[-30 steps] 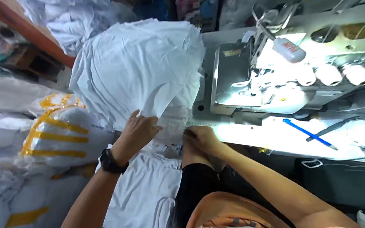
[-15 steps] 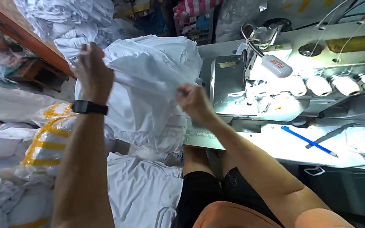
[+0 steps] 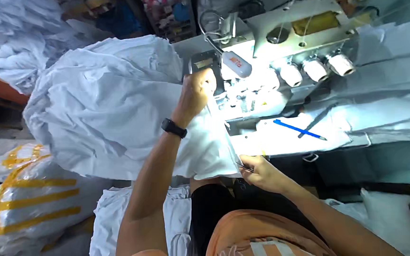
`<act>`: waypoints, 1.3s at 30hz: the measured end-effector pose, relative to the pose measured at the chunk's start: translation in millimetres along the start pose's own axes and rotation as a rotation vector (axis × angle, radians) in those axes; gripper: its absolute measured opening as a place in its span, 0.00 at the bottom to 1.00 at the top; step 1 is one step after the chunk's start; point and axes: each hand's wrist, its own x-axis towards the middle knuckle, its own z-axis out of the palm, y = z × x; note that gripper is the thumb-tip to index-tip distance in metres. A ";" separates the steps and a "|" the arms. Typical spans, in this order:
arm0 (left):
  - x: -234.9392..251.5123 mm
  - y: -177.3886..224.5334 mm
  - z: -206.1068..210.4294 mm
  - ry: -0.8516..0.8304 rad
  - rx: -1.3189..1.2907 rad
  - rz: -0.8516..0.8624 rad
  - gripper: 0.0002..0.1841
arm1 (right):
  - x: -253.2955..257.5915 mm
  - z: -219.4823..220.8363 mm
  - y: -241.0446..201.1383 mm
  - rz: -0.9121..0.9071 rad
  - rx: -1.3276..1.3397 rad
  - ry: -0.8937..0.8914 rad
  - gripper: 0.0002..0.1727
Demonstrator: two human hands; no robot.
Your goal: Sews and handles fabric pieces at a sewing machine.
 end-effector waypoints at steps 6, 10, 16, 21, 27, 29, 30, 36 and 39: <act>-20.1 1.0 -3.0 -0.095 0.131 -0.006 0.07 | 2.0 4.8 22.2 -0.014 -0.002 0.127 0.11; -10.1 18.7 -4.3 -0.308 0.243 -0.383 0.06 | -5.5 1.0 26.5 -0.049 0.131 0.096 0.10; 7.1 5.9 29.1 -0.182 0.337 -0.442 0.19 | 2.8 -1.6 1.8 0.029 0.327 0.189 0.12; -35.1 4.9 1.4 -0.146 0.246 -0.235 0.28 | -31.2 -73.9 10.7 -0.069 -0.312 0.706 0.08; -90.9 43.3 -24.4 -0.133 0.191 -0.168 0.21 | -59.4 -154.0 38.5 0.161 -0.637 0.983 0.12; -100.4 50.6 -25.7 -0.155 0.177 -0.161 0.19 | -56.0 -159.7 44.8 0.206 -0.672 0.950 0.11; -104.3 53.7 -26.2 -0.165 0.154 -0.166 0.19 | -53.7 -161.1 46.3 0.225 -0.669 0.943 0.12; -122.9 59.6 -24.4 -0.273 -0.008 -0.193 0.15 | -49.3 -165.4 40.6 0.372 -0.477 0.977 0.15; -128.3 59.4 -21.0 -0.324 -0.094 -0.156 0.12 | -50.7 -175.2 37.6 0.435 -0.362 0.994 0.13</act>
